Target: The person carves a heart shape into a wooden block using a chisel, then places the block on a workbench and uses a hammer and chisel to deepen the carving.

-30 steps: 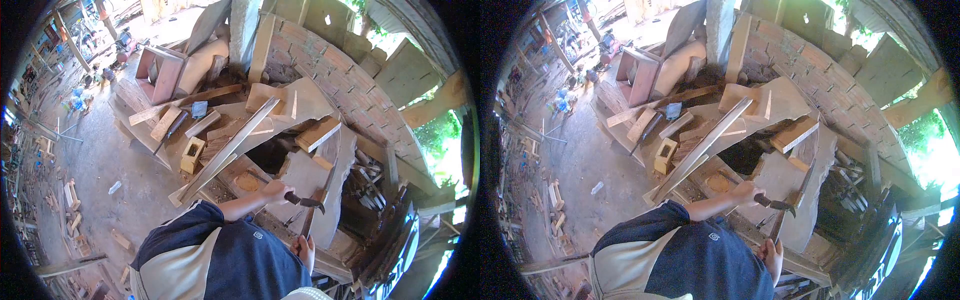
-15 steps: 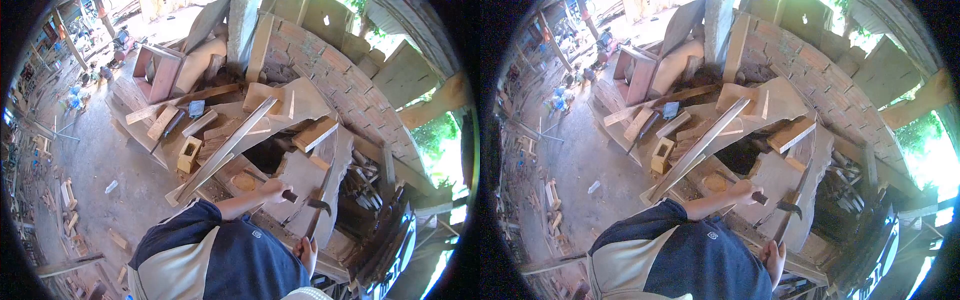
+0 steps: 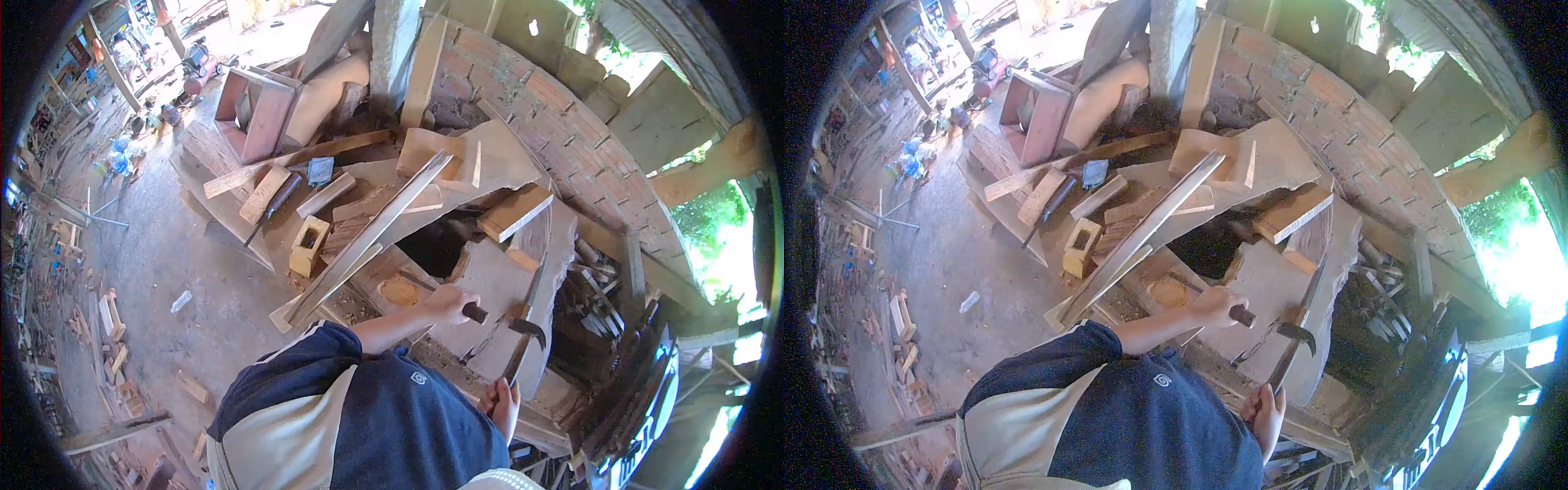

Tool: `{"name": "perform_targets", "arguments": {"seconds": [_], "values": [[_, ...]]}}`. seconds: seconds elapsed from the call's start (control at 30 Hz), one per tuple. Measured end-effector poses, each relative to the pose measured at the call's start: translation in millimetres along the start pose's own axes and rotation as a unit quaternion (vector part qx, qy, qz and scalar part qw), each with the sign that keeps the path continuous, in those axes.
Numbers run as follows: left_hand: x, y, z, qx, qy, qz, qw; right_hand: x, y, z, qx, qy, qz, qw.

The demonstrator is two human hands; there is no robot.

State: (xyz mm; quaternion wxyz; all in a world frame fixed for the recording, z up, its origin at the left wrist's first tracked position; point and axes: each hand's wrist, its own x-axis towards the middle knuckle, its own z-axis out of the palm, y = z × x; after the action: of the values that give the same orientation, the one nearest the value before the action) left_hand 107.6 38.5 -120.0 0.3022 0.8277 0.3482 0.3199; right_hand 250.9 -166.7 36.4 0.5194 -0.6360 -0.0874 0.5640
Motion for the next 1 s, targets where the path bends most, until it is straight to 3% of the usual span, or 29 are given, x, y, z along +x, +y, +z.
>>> {"name": "perform_targets", "arguments": {"seconds": [0.03, 0.07, 0.17, 0.3, 0.57, 0.77, 1.0], "values": [[0, 1, -1, -0.012, -0.012, -0.010, 1.000, 0, -3, 4, 0.025, 0.006, 0.017, 1.000], [0, -1, 0, -0.016, -0.017, -0.007, 1.000, 3, 3, 15, -0.047, -0.025, 0.029, 0.998], [3, -3, 7, -0.007, -0.065, -0.034, 0.997, 6, 8, 8, 0.008, -0.055, 0.028, 0.998], [3, 5, -3, 0.028, -0.116, -0.041, 0.992, -3, 16, -13, 0.005, -0.027, 0.024, 0.999], [-3, 23, 17, -0.028, -0.064, 0.033, 0.997, -29, -4, -32, 0.003, 0.049, -0.050, 0.998], [-12, 40, 17, -0.019, -0.029, -0.026, 0.999, -45, -15, -46, -0.011, 0.044, -0.108, 0.993], [-12, 62, 12, -0.072, 0.077, -0.029, 0.994, -54, -8, -56, -0.051, 0.086, -0.163, 0.982]]}}
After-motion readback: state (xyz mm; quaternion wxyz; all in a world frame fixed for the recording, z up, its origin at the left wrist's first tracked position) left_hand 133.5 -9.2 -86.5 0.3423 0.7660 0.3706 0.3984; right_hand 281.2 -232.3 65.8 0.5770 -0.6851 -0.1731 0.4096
